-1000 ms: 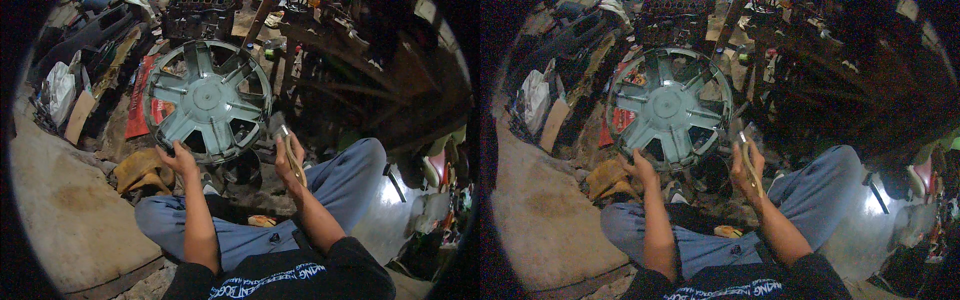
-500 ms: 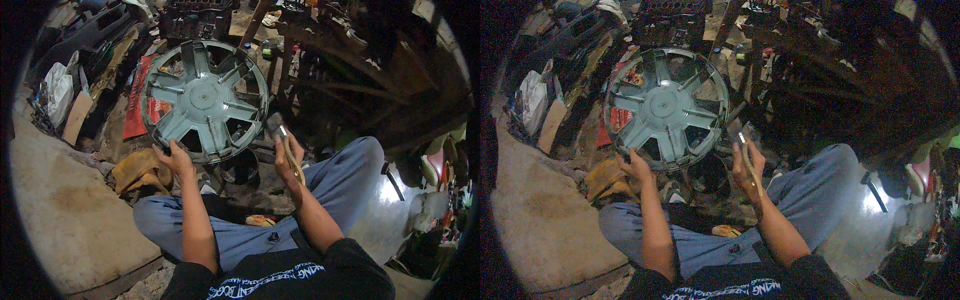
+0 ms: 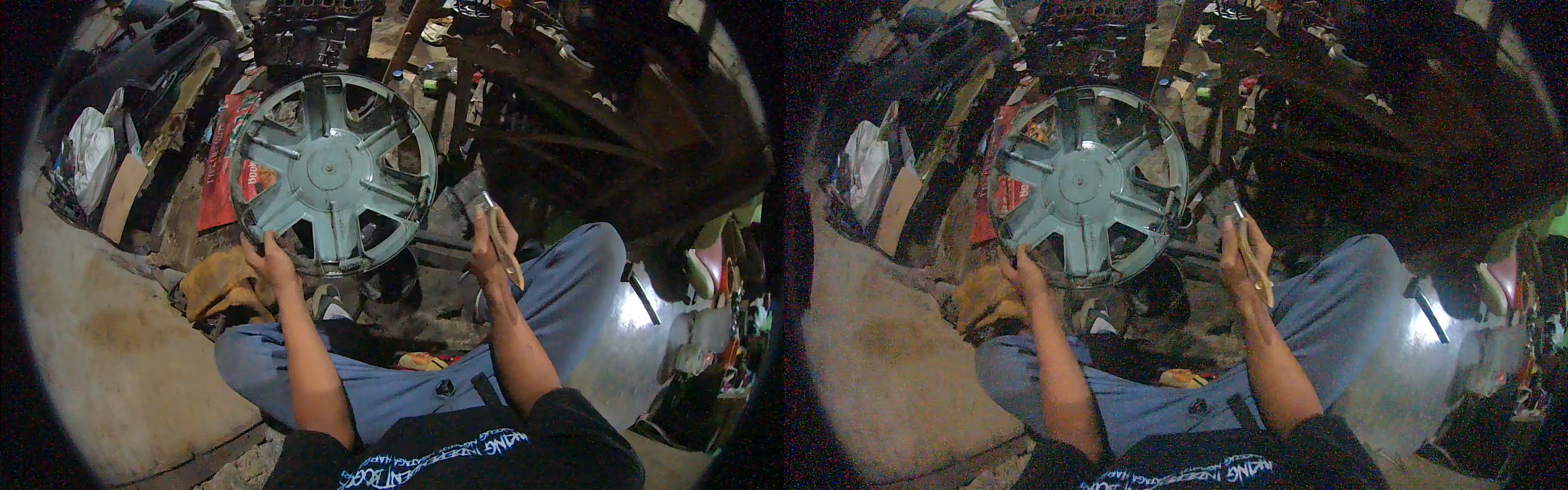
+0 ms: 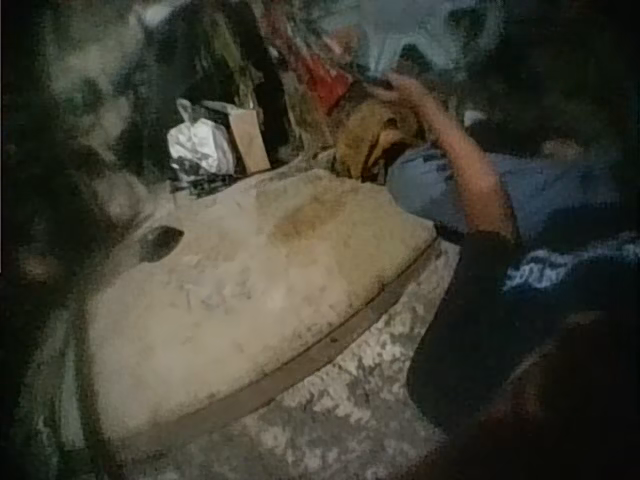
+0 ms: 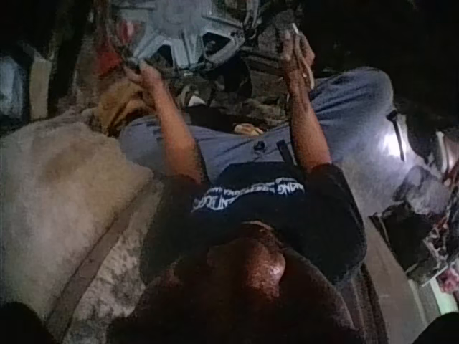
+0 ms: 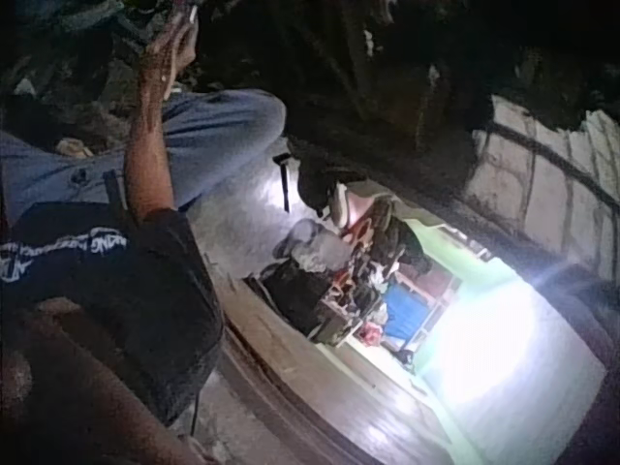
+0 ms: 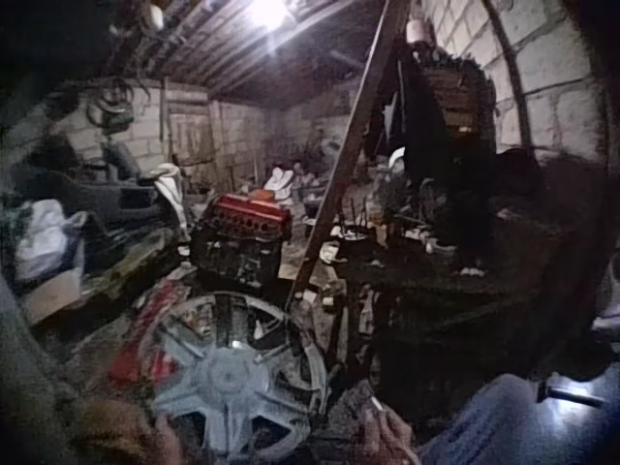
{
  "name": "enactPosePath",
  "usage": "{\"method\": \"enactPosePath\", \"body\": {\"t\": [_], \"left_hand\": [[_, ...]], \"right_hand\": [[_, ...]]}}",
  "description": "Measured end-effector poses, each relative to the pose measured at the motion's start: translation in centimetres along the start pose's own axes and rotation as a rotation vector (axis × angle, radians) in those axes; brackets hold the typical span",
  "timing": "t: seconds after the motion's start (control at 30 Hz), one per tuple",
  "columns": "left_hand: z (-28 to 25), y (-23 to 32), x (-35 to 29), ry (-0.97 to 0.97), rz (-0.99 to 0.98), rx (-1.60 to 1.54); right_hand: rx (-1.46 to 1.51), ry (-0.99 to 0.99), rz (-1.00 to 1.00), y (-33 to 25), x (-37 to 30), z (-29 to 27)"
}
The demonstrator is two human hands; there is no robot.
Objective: The person paints a metal wheel rim using a paintbrush and a small metal rod. They apply paint to the spokes and edges, then use the rod to scrape or smooth the surface. The person also pours a green liquid from a bottle onto the rim and wipes it with a cloth.
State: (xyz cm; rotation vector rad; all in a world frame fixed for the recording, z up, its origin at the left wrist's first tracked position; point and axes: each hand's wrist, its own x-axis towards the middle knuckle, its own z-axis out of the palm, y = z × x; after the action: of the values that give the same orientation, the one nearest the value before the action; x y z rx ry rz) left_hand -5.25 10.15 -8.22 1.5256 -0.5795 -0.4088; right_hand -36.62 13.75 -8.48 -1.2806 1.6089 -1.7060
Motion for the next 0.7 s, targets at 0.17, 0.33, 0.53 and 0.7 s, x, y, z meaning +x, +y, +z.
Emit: {"method": "enactPosePath", "body": {"t": [0.17, 0.33, 0.53, 0.7], "left_hand": [[-0.8, -0.3, 0.7, -0.049, -0.003, 0.000], [-1.0, -0.4, 1.7, -0.097, 0.077, 0.153], [-0.5, 0.2, 3.4, -0.217, -0.001, 0.138], [-0.7, -2.1, 4.3, -0.256, -0.019, 0.179]], "right_hand": [[-0.125, -0.256, -0.109, -2.1, -4.8, 1.8], [-0.051, -0.672, -0.028, -3.8, -3.2, -1.6], [-0.385, -0.895, -0.344, -7.9, 7.4, -3.5], [-0.184, -0.613, -0.074, -7.9, 7.1, -2.5]]}}
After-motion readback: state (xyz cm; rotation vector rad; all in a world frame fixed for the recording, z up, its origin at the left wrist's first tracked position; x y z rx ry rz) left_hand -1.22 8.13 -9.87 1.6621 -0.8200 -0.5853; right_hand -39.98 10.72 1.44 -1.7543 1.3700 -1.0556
